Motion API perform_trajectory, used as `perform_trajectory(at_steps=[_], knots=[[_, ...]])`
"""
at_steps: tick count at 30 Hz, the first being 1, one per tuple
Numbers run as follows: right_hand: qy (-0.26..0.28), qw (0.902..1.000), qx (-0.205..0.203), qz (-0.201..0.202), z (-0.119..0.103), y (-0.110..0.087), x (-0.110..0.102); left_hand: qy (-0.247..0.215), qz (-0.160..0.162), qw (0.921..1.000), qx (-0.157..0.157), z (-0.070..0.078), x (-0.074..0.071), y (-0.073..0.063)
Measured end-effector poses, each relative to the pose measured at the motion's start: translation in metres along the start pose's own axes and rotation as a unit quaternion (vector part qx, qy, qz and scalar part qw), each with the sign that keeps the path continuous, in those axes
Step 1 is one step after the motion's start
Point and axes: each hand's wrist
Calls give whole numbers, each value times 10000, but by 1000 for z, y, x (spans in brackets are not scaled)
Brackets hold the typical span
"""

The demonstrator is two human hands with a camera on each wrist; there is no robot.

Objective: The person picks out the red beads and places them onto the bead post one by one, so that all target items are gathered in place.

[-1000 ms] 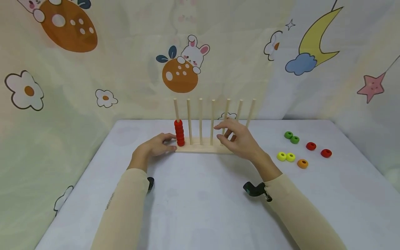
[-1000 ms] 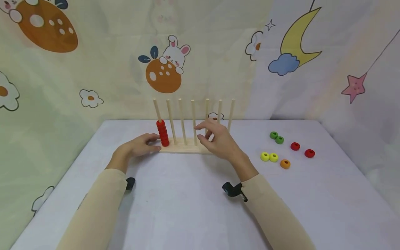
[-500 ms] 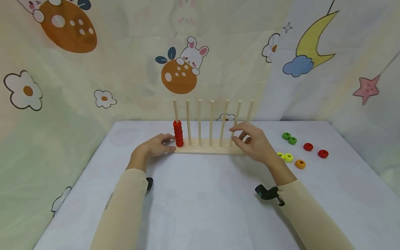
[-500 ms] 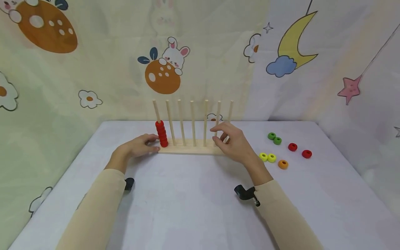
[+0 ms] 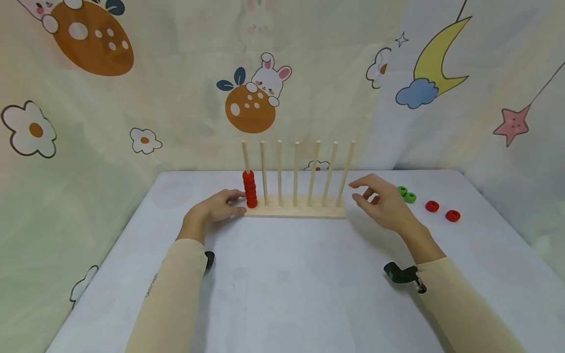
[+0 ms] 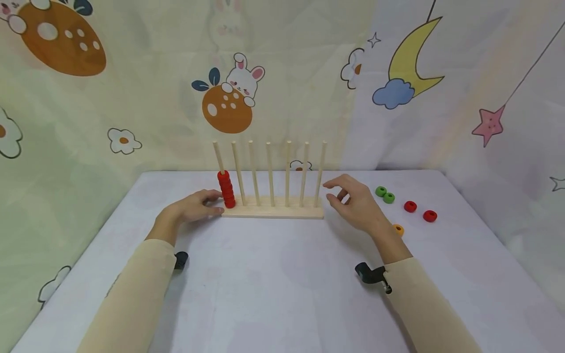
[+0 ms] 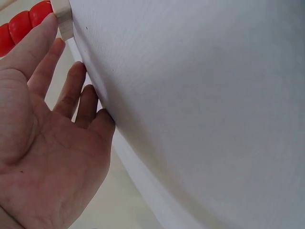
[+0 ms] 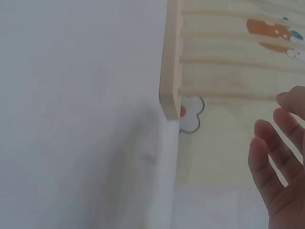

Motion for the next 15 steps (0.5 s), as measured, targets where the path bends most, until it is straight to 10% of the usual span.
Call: perform_trajectory(at_steps=[15], knots=[[-469, 9968, 569, 317, 38, -23, -49, 10, -19, 10000, 51, -4, 0, 2]])
Point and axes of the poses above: each hand's wrist, its own y-axis towards the middle knuckle, its own x-axis out of the palm, z = x × y, and after that the axes turned 3 degrees about -y, right-handed
